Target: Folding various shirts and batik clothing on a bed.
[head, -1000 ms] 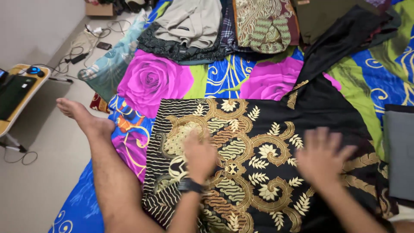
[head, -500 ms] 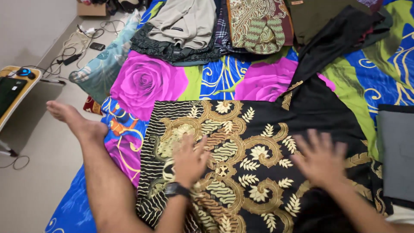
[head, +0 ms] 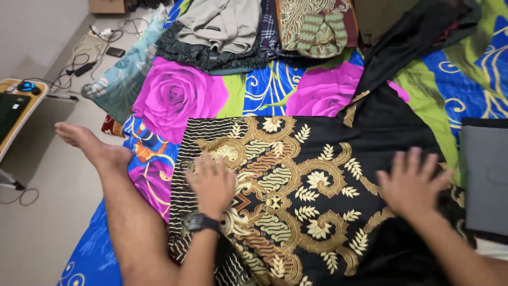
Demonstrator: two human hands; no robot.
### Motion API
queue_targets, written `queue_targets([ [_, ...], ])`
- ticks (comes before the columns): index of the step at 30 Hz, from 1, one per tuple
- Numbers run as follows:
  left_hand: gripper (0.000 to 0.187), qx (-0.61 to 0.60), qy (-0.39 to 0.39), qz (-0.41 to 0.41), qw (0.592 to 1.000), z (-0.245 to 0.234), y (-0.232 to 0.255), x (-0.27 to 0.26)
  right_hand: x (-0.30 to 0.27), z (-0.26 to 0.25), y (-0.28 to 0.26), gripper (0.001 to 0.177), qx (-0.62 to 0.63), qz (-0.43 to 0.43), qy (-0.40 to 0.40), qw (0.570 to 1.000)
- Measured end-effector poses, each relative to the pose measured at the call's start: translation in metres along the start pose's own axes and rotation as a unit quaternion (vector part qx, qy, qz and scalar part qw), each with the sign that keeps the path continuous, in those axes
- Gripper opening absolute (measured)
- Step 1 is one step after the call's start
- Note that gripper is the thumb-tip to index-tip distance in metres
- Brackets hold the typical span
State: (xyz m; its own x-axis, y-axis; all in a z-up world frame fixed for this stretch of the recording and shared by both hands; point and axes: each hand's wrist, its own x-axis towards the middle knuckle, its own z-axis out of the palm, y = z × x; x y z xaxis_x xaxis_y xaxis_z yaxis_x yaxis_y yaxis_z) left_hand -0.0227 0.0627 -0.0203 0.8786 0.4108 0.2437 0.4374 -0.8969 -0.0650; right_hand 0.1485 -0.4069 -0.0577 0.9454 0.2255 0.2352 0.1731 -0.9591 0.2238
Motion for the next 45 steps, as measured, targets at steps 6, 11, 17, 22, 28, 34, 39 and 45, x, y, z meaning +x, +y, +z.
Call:
queue_targets([
  [6, 0.061, -0.208, 0.031, 0.186, 0.96, 0.003, 0.134, -0.046, -0.046, -0.07, -0.137, 0.072, 0.112, -0.141, -0.049, 0.982],
  [11, 0.055, -0.219, -0.006, 0.196, 0.956, -0.02, 0.129, -0.038, -0.044, -0.075, -0.134, 0.067, 0.143, -0.165, -0.042, 0.975],
  [17, 0.059, -0.132, -0.07, 0.09, 0.985, 0.008, -0.004, -0.008, -0.002, -0.021, 0.002, 0.073, 0.122, -0.131, 0.035, 0.983],
  [22, 0.068, -0.115, -0.01, -0.012, 0.993, 0.003, -0.073, -0.007, 0.006, -0.003, 0.049, 0.082, 0.182, -0.107, 0.077, 0.974],
  [28, 0.079, -0.036, -0.132, -0.137, 0.981, -0.029, 0.002, 0.039, 0.033, -0.029, -0.021, 0.079, -0.129, 0.001, -0.084, 0.988],
  [34, 0.056, -0.208, 0.066, 0.179, 0.959, -0.009, 0.134, 0.078, 0.076, -0.072, -0.157, 0.066, 0.157, -0.16, 0.072, 0.972],
  [39, 0.05, -0.274, 0.114, 0.183, 0.937, 0.023, 0.176, 0.081, 0.081, -0.042, -0.199, 0.058, 0.194, -0.169, 0.041, 0.966],
  [45, 0.053, -0.261, 0.085, 0.165, 0.947, 0.023, 0.13, 0.095, 0.081, -0.039, -0.203, 0.054, 0.248, -0.15, 0.072, 0.954],
])
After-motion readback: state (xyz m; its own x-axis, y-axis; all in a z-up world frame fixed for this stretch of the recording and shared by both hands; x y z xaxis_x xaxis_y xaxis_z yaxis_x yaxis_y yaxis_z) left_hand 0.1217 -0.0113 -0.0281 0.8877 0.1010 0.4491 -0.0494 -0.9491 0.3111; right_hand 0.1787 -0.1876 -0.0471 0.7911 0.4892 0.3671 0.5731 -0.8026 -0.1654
